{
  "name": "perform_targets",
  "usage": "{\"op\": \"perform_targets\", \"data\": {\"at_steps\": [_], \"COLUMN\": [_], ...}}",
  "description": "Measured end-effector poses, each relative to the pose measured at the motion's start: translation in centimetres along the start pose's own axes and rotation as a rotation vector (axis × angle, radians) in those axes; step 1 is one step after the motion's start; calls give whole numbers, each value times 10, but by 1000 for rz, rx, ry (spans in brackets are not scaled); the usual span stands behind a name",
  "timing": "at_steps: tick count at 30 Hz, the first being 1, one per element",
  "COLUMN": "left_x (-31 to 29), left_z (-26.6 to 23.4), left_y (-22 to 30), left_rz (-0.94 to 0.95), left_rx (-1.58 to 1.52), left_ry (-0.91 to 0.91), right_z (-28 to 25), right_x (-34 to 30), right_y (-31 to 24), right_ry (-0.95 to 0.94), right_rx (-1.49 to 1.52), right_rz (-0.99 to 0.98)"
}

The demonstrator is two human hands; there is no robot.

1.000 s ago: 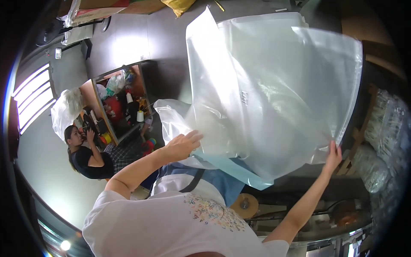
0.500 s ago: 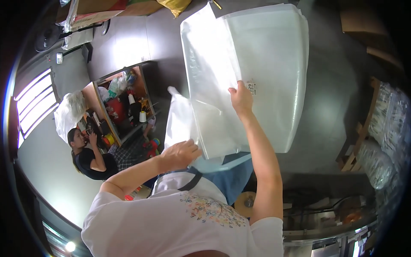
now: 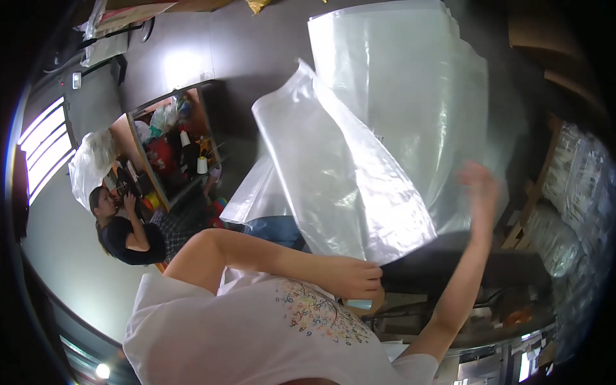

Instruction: Folding large plastic sheets and packing rolls of tape into plastic bags on an assembly line.

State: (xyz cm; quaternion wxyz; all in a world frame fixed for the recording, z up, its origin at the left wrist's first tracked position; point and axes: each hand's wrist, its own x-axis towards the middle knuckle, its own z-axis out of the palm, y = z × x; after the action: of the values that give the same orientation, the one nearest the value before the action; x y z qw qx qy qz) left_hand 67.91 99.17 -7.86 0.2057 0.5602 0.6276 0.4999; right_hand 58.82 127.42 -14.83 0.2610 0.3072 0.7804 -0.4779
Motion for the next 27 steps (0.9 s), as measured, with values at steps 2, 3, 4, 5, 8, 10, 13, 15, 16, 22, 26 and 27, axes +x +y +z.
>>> {"op": "perform_targets", "data": {"at_steps": [2, 3, 4, 5, 8, 10, 13, 15, 16, 22, 26, 27], "left_x": [14, 16, 16, 14, -14, -51, -104, -139, -146, -359, -436, -434], "left_z": [21, 28, 34, 37, 3, -51, -87, -99, -113, -60, -18, -8], "left_y": [2, 2, 1, 0, -7, 0, -2, 2, 0, -43, -8, -4], "left_rz": [52, 73, 75, 41, -177, -493, -1074, -1416, -1472, -2218, -1161, -1145], "left_rx": [-26, -38, -40, -101, -239, -312, -228, 219, 456, -184, -73, -80], "left_ry": [-98, -196, -200, -249, 29, 58, 209, 48, -138, 67, -384, -381], "right_z": [53, 78, 90, 85, 51, -4, -120, -96, -92, 189, 279, 278], "right_x": [2, -3, -7, -7, -20, -24, 4, 11, 15, 21, -3, 3], "right_y": [-14, -41, -60, -57, -42, -35, 118, 164, 172, 19, -46, -42], "right_ry": [-498, -601, -697, -692, -301, 6, 151, 340, 547, 157, -161, -154], "right_rx": [295, 167, 38, 41, -37, -48, -190, -605, -1028, 50, -499, -515], "right_rz": [167, 87, 7, 8, 68, 103, 92, 130, 172, -708, -860, -853]}}
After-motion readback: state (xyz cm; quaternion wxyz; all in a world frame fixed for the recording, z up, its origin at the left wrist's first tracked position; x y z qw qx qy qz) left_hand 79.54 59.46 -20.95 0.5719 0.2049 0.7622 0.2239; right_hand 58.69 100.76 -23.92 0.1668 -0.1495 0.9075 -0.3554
